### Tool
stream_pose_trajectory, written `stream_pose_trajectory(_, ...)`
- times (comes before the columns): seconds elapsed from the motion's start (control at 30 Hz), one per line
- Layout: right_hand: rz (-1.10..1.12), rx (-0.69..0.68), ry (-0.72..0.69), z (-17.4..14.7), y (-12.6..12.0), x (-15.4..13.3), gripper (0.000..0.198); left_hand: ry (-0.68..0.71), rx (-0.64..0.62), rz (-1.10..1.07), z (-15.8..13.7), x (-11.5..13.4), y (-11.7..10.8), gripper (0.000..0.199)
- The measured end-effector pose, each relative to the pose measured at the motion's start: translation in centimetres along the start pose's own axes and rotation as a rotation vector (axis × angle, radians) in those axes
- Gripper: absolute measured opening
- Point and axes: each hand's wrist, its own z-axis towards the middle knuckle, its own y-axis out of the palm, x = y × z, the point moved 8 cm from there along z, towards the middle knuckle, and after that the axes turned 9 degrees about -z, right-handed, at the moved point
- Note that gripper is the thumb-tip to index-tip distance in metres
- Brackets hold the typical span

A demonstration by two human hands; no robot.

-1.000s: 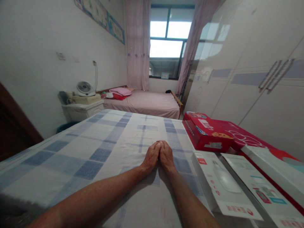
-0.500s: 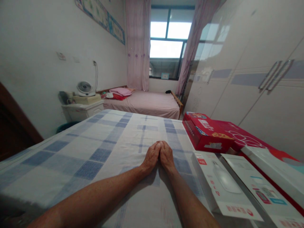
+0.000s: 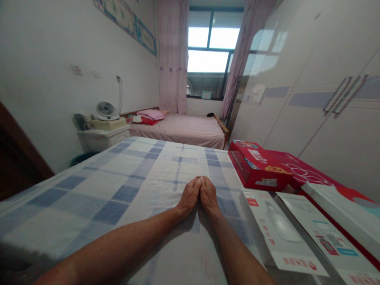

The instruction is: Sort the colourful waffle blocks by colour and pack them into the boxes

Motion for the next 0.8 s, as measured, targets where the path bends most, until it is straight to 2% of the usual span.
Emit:
stream_pose_trajectory(0.3,0.007,0.033,0.033,0.10,0.04,0.68,0.038,0.000,-0.008,0.000,-0.08,0.10,0.08,0.030)
stream_pose_trajectory(0.8,0.033,0.027,-0.012,0.09,0.10,0.67,0.035,0.014,-0.019,0.008,-0.04,0.07,0.12,0.030)
